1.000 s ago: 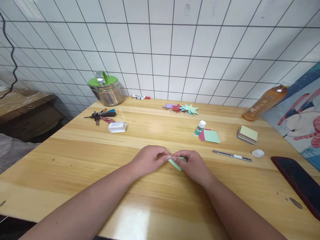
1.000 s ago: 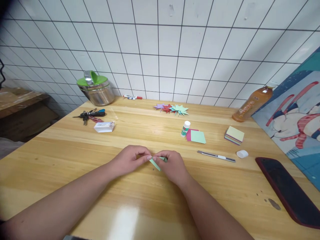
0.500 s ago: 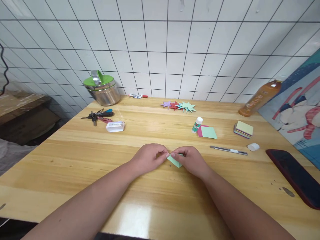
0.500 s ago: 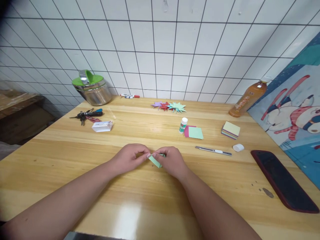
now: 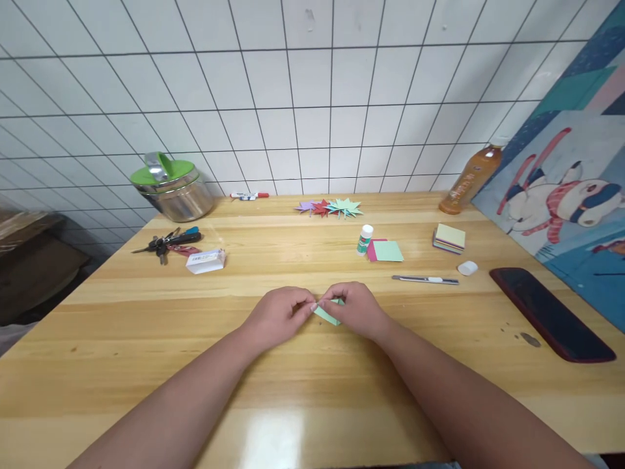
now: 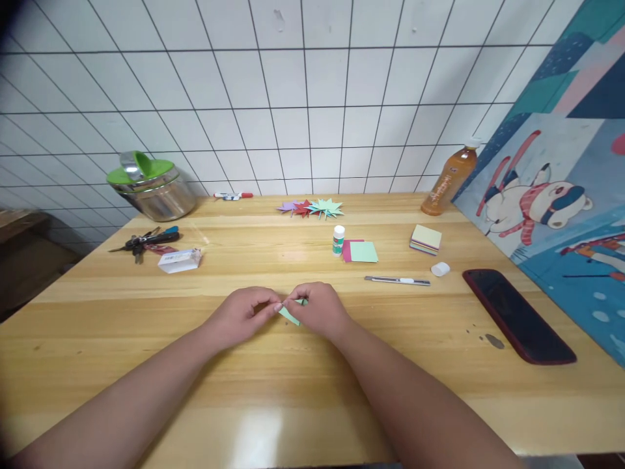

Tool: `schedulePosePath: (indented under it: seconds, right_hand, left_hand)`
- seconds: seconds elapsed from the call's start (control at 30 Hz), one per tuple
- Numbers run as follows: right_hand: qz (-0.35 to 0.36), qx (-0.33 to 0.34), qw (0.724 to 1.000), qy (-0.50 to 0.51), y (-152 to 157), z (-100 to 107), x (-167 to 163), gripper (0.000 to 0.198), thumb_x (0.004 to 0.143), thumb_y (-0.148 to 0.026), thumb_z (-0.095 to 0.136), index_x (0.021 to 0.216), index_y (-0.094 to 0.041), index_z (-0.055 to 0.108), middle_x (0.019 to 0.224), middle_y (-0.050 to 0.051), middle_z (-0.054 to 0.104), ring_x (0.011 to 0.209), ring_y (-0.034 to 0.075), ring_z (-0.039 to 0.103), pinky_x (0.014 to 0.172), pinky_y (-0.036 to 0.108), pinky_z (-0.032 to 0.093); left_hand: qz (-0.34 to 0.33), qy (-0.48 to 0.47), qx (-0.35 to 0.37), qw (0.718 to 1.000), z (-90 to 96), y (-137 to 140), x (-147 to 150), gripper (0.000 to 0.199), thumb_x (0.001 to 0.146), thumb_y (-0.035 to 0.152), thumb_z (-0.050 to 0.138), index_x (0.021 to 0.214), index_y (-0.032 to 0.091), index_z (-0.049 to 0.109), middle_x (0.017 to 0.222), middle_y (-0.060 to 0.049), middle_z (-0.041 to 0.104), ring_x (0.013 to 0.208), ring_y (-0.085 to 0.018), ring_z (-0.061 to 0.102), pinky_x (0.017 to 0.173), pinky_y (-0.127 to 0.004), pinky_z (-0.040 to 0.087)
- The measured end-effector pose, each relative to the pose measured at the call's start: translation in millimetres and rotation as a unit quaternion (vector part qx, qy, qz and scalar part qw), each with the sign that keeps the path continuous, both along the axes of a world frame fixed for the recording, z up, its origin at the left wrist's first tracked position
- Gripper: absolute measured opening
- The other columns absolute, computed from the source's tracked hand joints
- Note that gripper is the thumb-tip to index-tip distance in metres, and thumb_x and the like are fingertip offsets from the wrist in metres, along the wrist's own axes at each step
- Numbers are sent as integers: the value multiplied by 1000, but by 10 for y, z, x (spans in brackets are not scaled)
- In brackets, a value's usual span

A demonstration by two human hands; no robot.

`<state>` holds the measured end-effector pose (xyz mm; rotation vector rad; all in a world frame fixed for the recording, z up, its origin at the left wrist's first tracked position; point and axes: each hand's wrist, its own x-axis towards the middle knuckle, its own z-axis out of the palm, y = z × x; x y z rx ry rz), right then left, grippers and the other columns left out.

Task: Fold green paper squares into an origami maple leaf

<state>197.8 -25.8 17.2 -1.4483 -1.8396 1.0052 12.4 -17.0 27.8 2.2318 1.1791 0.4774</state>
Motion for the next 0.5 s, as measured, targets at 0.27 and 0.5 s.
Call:
schedulePosePath:
  seconds: [0.27, 0.5]
  right_hand:
    - [-2, 6, 1000, 3, 41, -10, 104, 21, 75, -37, 57, 71, -22, 72, 64, 0, 68, 58, 14, 57, 51, 23, 37]
    - [55, -4, 998, 4, 57, 27, 163, 26, 79, -34, 51, 70, -20, 71, 63, -1, 66, 58, 13, 56, 52, 22, 36]
  left_hand:
    - [24, 7, 41, 999, 0, 23, -15, 24, 83, 33, 46, 75, 23, 66, 71, -1, 67, 68, -18, 57, 61, -25, 36]
    - [22, 23, 45, 998, 24, 3, -31, 22, 83, 33, 48, 76, 25, 68, 73, 0, 68, 71, -18, 58, 62, -26, 37]
